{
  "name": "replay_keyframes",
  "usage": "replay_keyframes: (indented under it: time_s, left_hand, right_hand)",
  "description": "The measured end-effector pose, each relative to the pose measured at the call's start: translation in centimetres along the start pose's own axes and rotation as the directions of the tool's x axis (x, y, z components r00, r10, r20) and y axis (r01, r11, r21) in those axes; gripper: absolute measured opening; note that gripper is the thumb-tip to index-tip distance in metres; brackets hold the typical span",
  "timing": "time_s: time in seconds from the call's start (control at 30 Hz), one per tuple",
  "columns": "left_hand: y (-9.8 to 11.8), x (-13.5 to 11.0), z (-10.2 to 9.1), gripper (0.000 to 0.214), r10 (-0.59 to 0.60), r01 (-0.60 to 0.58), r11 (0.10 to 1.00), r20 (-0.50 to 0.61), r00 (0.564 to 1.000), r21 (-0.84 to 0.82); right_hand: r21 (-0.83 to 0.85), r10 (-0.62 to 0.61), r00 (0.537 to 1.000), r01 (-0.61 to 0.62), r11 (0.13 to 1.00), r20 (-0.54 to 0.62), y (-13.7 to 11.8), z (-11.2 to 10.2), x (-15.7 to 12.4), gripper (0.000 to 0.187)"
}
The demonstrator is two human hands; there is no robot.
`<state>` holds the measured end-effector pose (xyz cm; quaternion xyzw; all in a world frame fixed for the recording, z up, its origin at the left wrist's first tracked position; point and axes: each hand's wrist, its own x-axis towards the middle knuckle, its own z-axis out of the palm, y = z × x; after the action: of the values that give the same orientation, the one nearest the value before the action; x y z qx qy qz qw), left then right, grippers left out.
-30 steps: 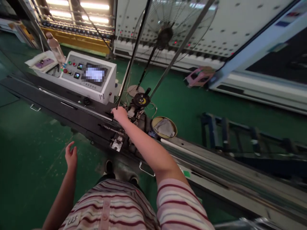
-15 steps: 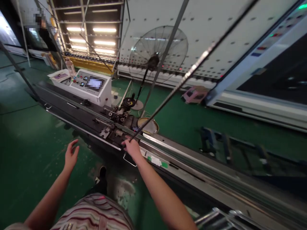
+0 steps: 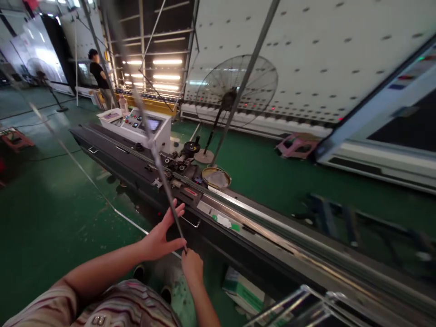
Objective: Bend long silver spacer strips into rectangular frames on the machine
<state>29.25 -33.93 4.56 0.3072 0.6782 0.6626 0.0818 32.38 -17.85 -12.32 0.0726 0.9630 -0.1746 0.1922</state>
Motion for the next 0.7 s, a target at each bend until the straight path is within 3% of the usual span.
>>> replay_keyframes:
  time_s: [0.07,0.13,0.2,0.27,0.3,0.37,0.4,0.43,0.5,0.53,0.57,0.6,0.67,0.7]
  left_hand:
    - [-2.0,-1.2,-0.3,0.093,-0.032,0.016,0.995,-0.156,0.987,-0.102]
    - [-3.9,-2.1,-2.1,0.083,-0.091,0.037,0.985,-0.326,0.941,-0.170]
    - [-5.1,-2.8,-5.1,0.081,-0.147,0.061,0.977,-0.432,0.890,-0.206]
    - [-5.5,-3.3,-8.9,0.083,-0.186,0.082,0.970,-0.480,0.857,-0.230]
    - [-5.4,-3.5,-10.8,0.083,-0.195,0.086,0.968,-0.492,0.848,-0.235]
    - [-5.1,-3.9,-14.6,0.082,-0.200,0.081,0.966,-0.514,0.834,-0.245]
    - [-4.8,-4.2,-16.3,0.083,-0.203,0.078,0.965,-0.527,0.825,-0.250]
    - [-4.6,-4.5,-17.9,0.084,-0.203,0.074,0.965,-0.537,0.819,-0.253]
    - [-4.1,-5.3,-20.7,0.086,-0.192,0.047,0.963,-0.550,0.813,-0.266]
    - [-3.9,-5.8,-21.9,0.088,-0.183,0.026,0.960,-0.552,0.814,-0.280]
    - [-3.6,-6.2,-22.9,0.088,-0.176,0.004,0.954,-0.553,0.815,-0.298]
    - [-3.4,-6.7,-23.8,0.089,-0.179,-0.010,0.947,-0.552,0.814,-0.321]
    - [-2.9,-7.4,-25.2,0.088,-0.215,-0.008,0.930,-0.564,0.797,-0.367]
    - [-2.7,-7.7,-25.7,0.088,-0.244,0.001,0.921,-0.574,0.782,-0.389]
  right_hand:
    - [-0.052,0.086,0.996,-0.087,0.995,-0.024,-1.2,0.6,-0.8,0.047]
    - [-0.056,0.117,0.993,-0.118,0.991,-0.030,-2.9,0.6,-1.6,0.050]
    - [-0.027,0.114,0.993,-0.114,0.993,-0.021,-4.7,-0.1,-2.3,0.062]
    - [0.017,0.093,0.995,-0.092,0.996,-0.021,-5.8,-1.3,-3.1,0.079]
    - [0.057,0.085,0.995,-0.082,0.995,-0.050,-5.9,-2.1,-3.4,0.079]
    - [0.190,0.094,0.969,-0.050,0.981,-0.229,-5.1,-3.7,-3.9,0.062]
    - [0.276,0.120,0.921,-0.014,0.961,-0.370,-4.2,-4.4,-4.0,0.053]
    - [0.367,0.160,0.842,0.047,0.929,-0.514,-3.2,-5.0,-4.0,0.049]
    - [0.530,0.263,0.676,0.222,0.818,-0.689,-1.2,-5.7,-4.0,0.046]
    - [0.605,0.305,0.643,0.313,0.732,-0.702,-0.5,-5.9,-3.9,0.045]
    - [0.679,0.327,0.658,0.392,0.620,-0.678,-0.2,-6.0,-3.7,0.045]
    - [0.745,0.316,0.703,0.455,0.488,-0.637,-0.1,-6.0,-3.6,0.045]
    - [0.817,0.216,0.792,0.526,0.234,-0.572,-1.0,-6.1,-3.4,0.045]
    - [0.826,0.161,0.811,0.546,0.141,-0.563,-1.8,-6.2,-3.4,0.045]
